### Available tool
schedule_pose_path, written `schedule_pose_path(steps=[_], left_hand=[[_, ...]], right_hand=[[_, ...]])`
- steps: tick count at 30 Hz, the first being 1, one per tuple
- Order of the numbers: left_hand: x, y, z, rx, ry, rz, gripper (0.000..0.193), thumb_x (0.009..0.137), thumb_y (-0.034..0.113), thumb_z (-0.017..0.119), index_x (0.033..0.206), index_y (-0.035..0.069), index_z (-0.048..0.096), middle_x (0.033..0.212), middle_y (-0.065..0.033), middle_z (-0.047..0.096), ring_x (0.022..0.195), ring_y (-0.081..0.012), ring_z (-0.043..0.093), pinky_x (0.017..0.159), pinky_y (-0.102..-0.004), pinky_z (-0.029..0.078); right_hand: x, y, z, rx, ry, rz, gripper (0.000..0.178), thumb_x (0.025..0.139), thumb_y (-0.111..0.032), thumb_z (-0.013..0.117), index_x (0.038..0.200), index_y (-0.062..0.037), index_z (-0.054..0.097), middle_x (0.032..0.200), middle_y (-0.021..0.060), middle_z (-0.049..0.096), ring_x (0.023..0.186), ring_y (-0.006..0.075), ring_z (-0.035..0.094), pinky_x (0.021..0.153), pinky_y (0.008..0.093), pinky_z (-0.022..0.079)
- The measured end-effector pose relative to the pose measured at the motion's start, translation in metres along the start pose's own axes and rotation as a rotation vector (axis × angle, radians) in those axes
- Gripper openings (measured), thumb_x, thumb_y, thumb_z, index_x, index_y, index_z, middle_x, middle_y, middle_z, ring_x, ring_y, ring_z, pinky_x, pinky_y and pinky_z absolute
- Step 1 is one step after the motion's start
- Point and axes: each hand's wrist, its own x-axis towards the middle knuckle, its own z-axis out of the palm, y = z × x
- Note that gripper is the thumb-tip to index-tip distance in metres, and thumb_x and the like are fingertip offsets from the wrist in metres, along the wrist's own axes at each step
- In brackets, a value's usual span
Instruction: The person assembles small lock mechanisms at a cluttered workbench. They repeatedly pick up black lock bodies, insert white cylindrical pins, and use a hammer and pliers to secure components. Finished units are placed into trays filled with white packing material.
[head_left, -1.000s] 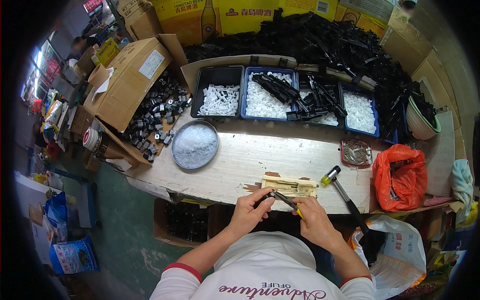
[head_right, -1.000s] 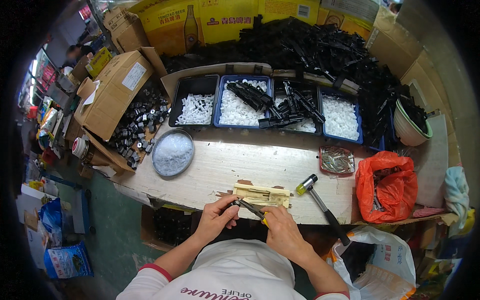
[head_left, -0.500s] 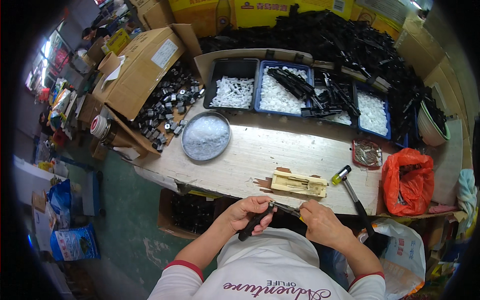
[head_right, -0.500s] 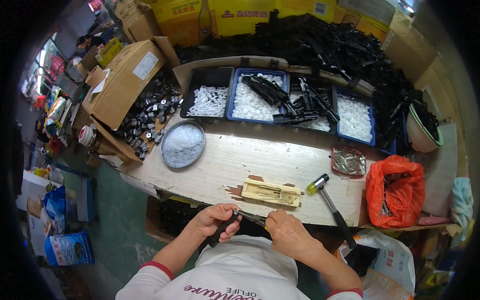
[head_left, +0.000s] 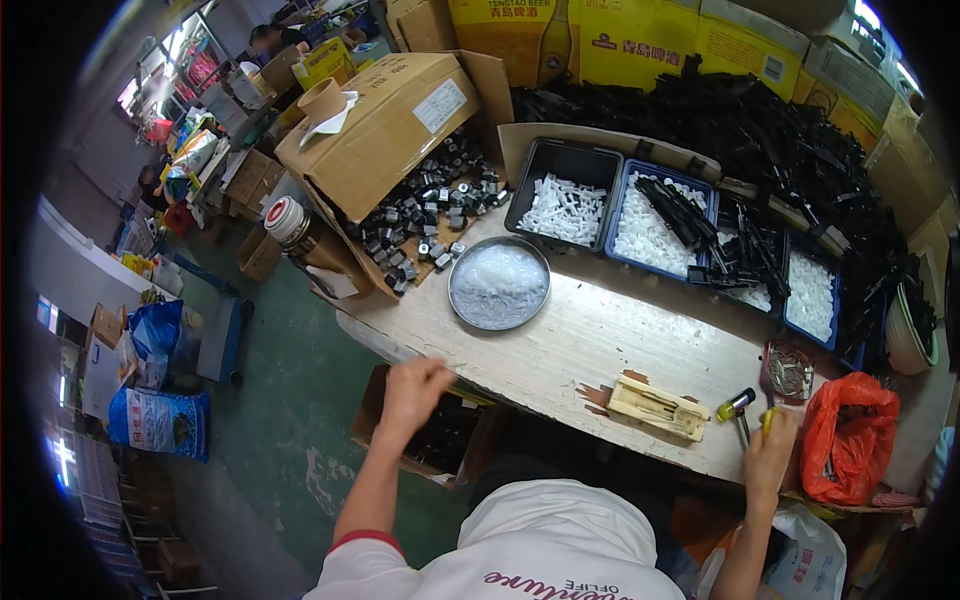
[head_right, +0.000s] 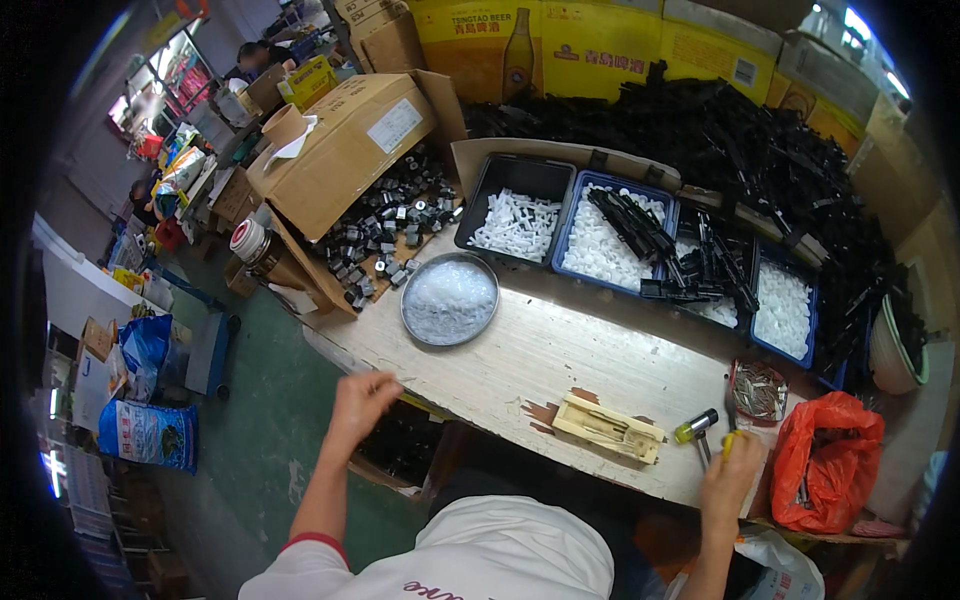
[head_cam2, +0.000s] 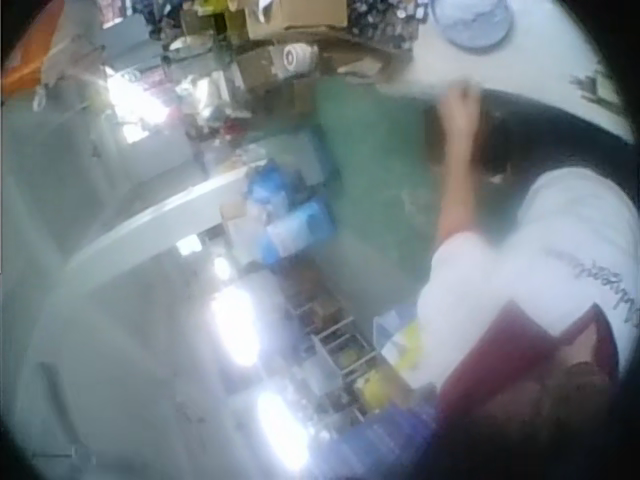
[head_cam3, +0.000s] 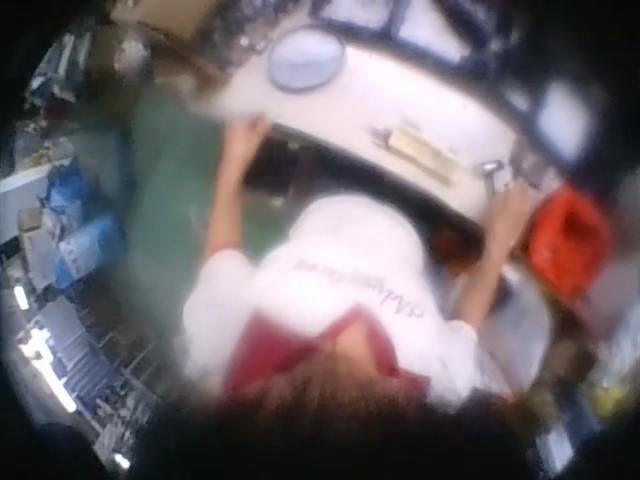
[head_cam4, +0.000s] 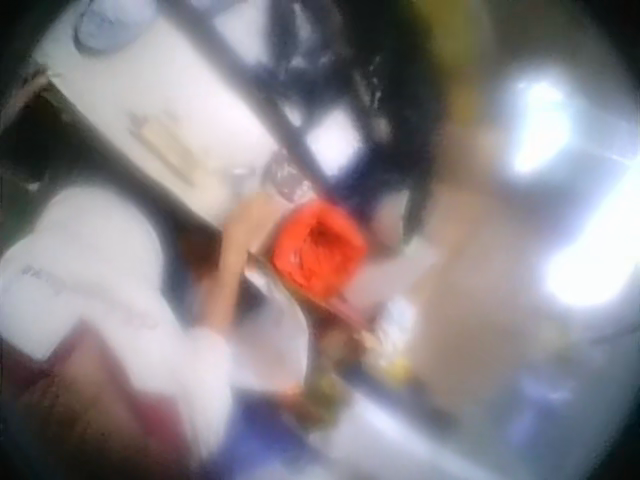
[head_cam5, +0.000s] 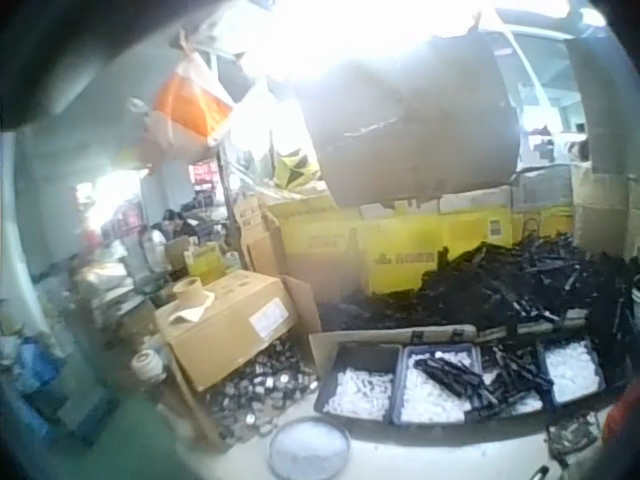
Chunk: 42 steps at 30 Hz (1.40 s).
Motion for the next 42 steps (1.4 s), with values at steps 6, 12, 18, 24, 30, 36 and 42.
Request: schedule_pose_path(steps=[6, 12, 18, 24, 30, 36, 42], left_hand=[[0.125, -0.029, 0.014, 0.181, 0.386, 0.226, 0.018, 0.071, 0.008, 0.063, 0.088, 0.003, 0.064, 0.083, -0.0162, 0.057, 0.076, -0.0331, 0.057, 0.067, -0.0383, 0.044], [0.157, -0.031, 0.031, 0.348, 0.359, 0.21, 0.026, 0.067, 0.002, 0.063, 0.093, 0.004, 0.061, 0.088, -0.0173, 0.052, 0.079, -0.0359, 0.055, 0.068, -0.0401, 0.045], [0.133, -0.048, 0.024, 0.224, 0.296, 0.329, 0.025, 0.066, 0.002, 0.063, 0.09, -0.001, 0.059, 0.086, -0.0186, 0.051, 0.08, -0.036, 0.053, 0.07, -0.0408, 0.043], [0.105, -0.051, 0.012, 0.211, 0.257, 0.24, 0.023, 0.063, 0.001, 0.065, 0.085, -0.004, 0.059, 0.079, -0.0171, 0.051, 0.069, -0.0321, 0.053, 0.063, -0.0363, 0.043], [0.08, -0.044, 0.001, -0.13, 0.365, 0.064, 0.021, 0.072, 0.001, 0.062, 0.092, -0.003, 0.058, 0.081, -0.0081, 0.051, 0.07, -0.0169, 0.054, 0.061, -0.0282, 0.044], [0.049, 0.005, 0.008, -0.781, 0.222, 0.013, 0.022, 0.075, -0.005, 0.059, 0.096, -0.001, 0.057, 0.081, -0.0012, 0.05, 0.065, -0.0062, 0.05, 0.051, -0.0185, 0.043], [0.024, 0.053, 0.032, -0.912, -0.025, 0.061, 0.028, 0.069, -0.011, 0.062, 0.096, -0.003, 0.057, 0.086, -0.0025, 0.05, 0.075, -0.0078, 0.052, 0.065, -0.0195, 0.044]], right_hand=[[-0.005, 0.048, 0.018, -0.198, 0.023, 0.129, 0.02, 0.074, -0.006, 0.055, 0.091, 0.002, 0.049, 0.102, 0.0185, 0.046, 0.097, 0.0344, 0.043, 0.08, 0.0435, 0.036], [0.014, 0.024, 0.003, -0.227, 0.242, 0.04, 0.013, 0.073, -0.01, 0.059, 0.084, -0.0027, 0.056, 0.1, 0.0134, 0.051, 0.097, 0.0304, 0.047, 0.078, 0.0422, 0.036], [0.08, -0.032, 0.022, 0.028, 0.238, -0.246, 0.011, 0.071, -0.007, 0.06, 0.082, -0.0089, 0.06, 0.087, 0.0058, 0.053, 0.087, 0.0236, 0.048, 0.073, 0.0375, 0.033], [0.16, -0.079, 0.047, 0.07, 0.307, -0.382, 0.014, 0.071, -0.007, 0.06, 0.085, -0.011, 0.061, 0.084, 0.0032, 0.053, 0.084, 0.0216, 0.047, 0.073, 0.0377, 0.031], [0.212, -0.107, 0.071, -0.054, 0.283, -0.357, 0.014, 0.071, -0.013, 0.063, 0.085, -0.0105, 0.062, 0.084, 0.0049, 0.054, 0.089, 0.0228, 0.046, 0.078, 0.0433, 0.03], [0.23, -0.103, 0.056, 0.061, 0.38, -0.462, 0.013, 0.069, -0.016, 0.066, 0.08, -0.0116, 0.06, 0.081, 0.0011, 0.054, 0.086, 0.0197, 0.048, 0.074, 0.0386, 0.03], [0.182, -0.09, -0.019, 0.159, 0.382, -0.487, 0.015, 0.066, -0.011, 0.066, 0.075, -0.0079, 0.055, 0.079, 0.003, 0.052, 0.083, 0.0217, 0.047, 0.074, 0.0364, 0.029]])
